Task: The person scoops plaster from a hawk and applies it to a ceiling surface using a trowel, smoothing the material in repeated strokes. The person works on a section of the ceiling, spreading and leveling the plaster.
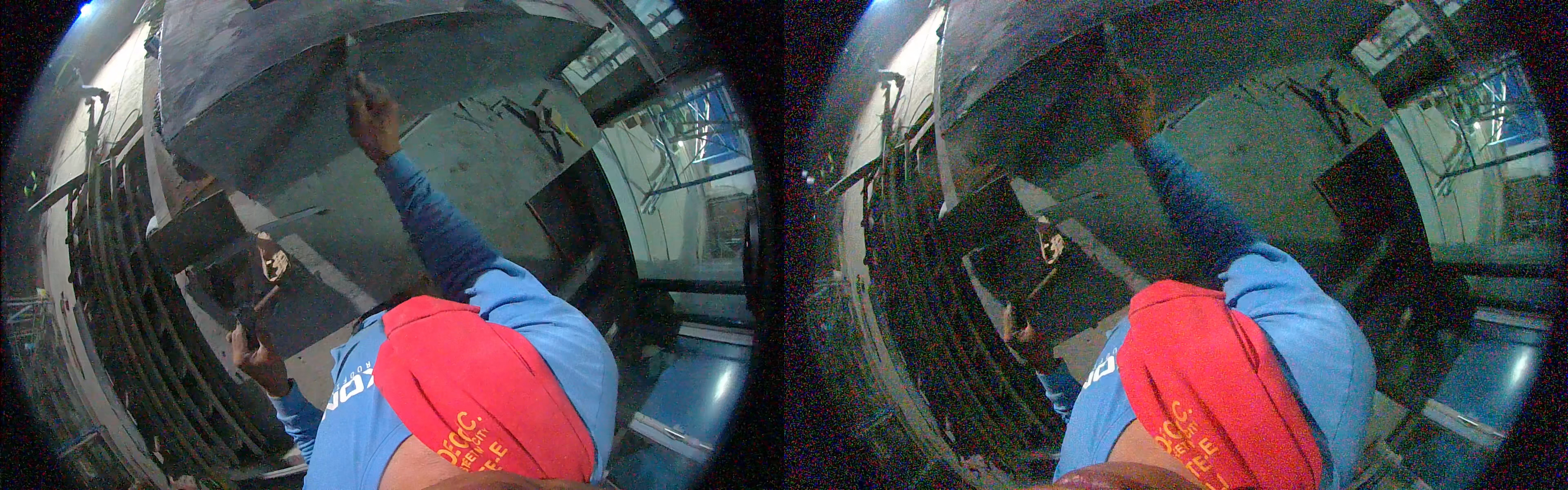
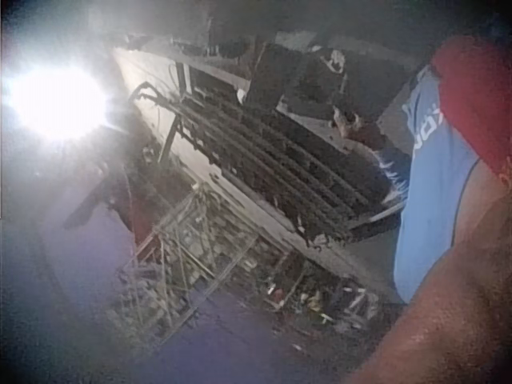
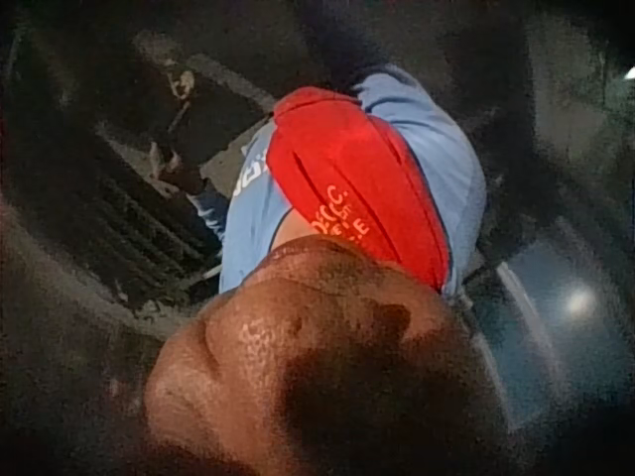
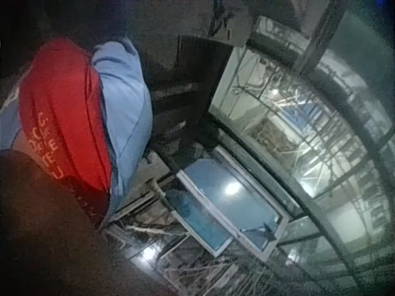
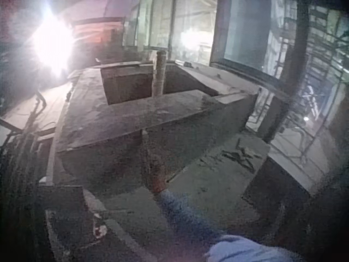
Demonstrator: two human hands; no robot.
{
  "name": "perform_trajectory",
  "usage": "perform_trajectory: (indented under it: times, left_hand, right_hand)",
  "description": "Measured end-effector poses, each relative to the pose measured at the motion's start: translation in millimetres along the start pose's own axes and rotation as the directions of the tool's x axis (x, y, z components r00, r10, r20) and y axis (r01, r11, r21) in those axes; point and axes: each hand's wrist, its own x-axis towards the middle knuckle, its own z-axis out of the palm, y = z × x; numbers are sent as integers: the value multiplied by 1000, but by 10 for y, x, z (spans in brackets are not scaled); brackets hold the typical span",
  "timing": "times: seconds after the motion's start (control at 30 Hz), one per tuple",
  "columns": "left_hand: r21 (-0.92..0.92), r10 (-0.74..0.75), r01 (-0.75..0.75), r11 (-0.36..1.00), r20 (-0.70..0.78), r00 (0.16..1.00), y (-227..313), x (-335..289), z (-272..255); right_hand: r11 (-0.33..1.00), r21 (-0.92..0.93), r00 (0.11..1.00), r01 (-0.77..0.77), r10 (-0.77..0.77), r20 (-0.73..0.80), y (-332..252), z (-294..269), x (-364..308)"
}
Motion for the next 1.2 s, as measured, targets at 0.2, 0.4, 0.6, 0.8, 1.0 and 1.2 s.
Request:
perform_trajectory:
  times: [0.2,0.4,0.6,0.8,1.0,1.2]
  left_hand:
    - [23,-13,13,1000,15,1000,83,62,98]
    - [36,-23,26,999,-88,996,275,54,77]
    - [-153,-152,143,978,-48,987,141,-21,35]
    - [-121,-167,154,981,-106,980,-47,-96,43]
    - [-27,-164,163,986,-44,985,50,-4,-18]
    - [-140,-108,87,986,-152,982,-147,-30,-38]
  right_hand:
    - [966,-150,962,211,-178,207,-95,27,-207]
    - [938,88,942,-335,337,2,-556,-486,60]
    - [987,9,987,-158,158,39,-397,-225,46]
    - [988,115,994,-103,98,56,-91,615,-342]
    - [941,-202,929,271,-201,311,-498,689,-549]
    - [664,34,426,747,-517,743,-1300,-19,852]
